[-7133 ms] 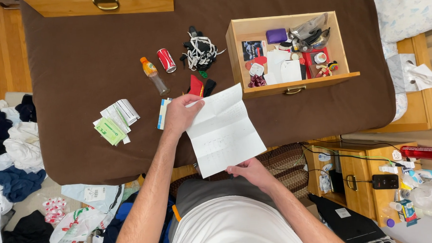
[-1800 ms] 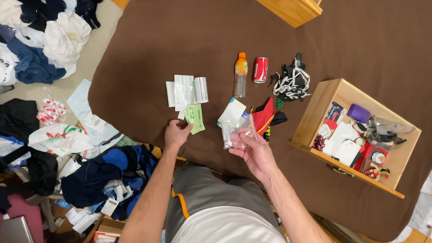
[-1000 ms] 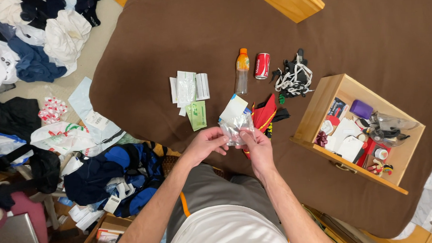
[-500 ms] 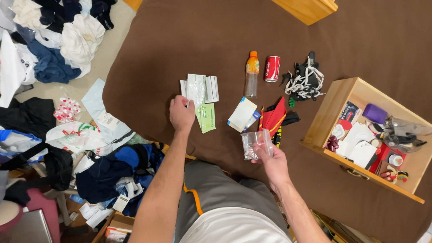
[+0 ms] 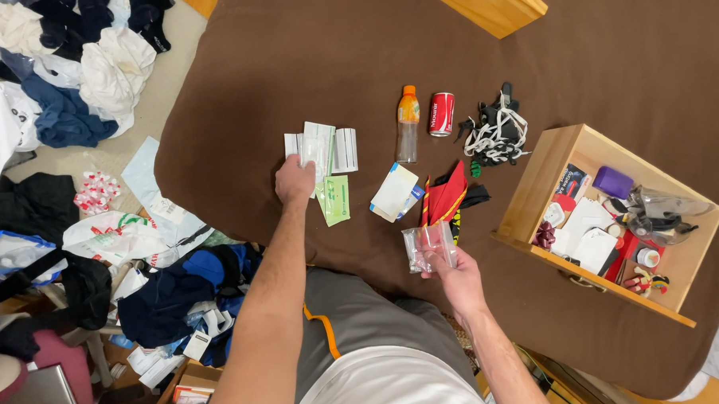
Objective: The person opens a folded paper, then picks up and examines several small items including blister packs, a white case, a red heart-shaped object, a black card, a bow, keys, a metal clip, a black pouch, and a small figurine. The person places each item on the bed after handling it.
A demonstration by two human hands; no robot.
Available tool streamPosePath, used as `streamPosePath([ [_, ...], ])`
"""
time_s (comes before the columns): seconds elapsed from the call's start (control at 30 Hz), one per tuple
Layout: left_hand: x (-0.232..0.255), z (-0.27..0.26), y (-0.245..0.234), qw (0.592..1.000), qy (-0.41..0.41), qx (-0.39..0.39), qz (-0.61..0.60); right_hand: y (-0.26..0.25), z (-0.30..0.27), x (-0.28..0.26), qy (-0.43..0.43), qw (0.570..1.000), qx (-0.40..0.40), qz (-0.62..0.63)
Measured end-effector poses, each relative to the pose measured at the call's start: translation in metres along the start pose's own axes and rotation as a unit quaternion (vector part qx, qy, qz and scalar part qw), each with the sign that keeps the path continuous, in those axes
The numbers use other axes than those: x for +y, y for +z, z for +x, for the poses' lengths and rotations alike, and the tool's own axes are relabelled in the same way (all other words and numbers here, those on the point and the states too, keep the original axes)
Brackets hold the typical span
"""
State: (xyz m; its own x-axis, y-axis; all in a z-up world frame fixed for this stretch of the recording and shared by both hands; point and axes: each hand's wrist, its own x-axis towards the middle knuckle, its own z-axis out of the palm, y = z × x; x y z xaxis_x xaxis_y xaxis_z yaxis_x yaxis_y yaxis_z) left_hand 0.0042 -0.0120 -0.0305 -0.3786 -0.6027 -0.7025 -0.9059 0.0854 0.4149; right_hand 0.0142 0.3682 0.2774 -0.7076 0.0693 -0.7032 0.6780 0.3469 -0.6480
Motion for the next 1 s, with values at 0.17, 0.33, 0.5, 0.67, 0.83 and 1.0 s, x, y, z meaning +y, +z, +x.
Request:
streamPosePath([
  [0.17,-0.003,-0.027,-0.04,0.997,0.013,0.001,-0.073,0.001,0.012,0.007,0.0,1.0,-0.007,-0.006],
  [0.33,-0.032,-0.026,-0.054,0.991,0.038,0.077,-0.104,0.012,0.013,-0.001,-0.008,1.0,-0.023,0.002],
  [0.5,-0.024,-0.078,-0.1,0.968,-0.017,0.03,-0.248,0.017,0.02,-0.002,-0.004,0.999,-0.035,-0.012],
  [0.67,-0.048,-0.084,-0.112,0.966,-0.01,0.031,-0.258,0.023,0.011,-0.018,0.003,0.999,-0.042,-0.003],
  [0.83,-0.101,-0.066,-0.095,0.956,0.02,0.191,-0.223,0.021,0.018,-0.017,0.007,0.999,-0.044,0.008],
  [1.0,-0.086,-0.097,-0.107,0.964,-0.017,0.113,-0.241,0.028,0.009,-0.027,0.014,0.999,-0.045,0.01],
])
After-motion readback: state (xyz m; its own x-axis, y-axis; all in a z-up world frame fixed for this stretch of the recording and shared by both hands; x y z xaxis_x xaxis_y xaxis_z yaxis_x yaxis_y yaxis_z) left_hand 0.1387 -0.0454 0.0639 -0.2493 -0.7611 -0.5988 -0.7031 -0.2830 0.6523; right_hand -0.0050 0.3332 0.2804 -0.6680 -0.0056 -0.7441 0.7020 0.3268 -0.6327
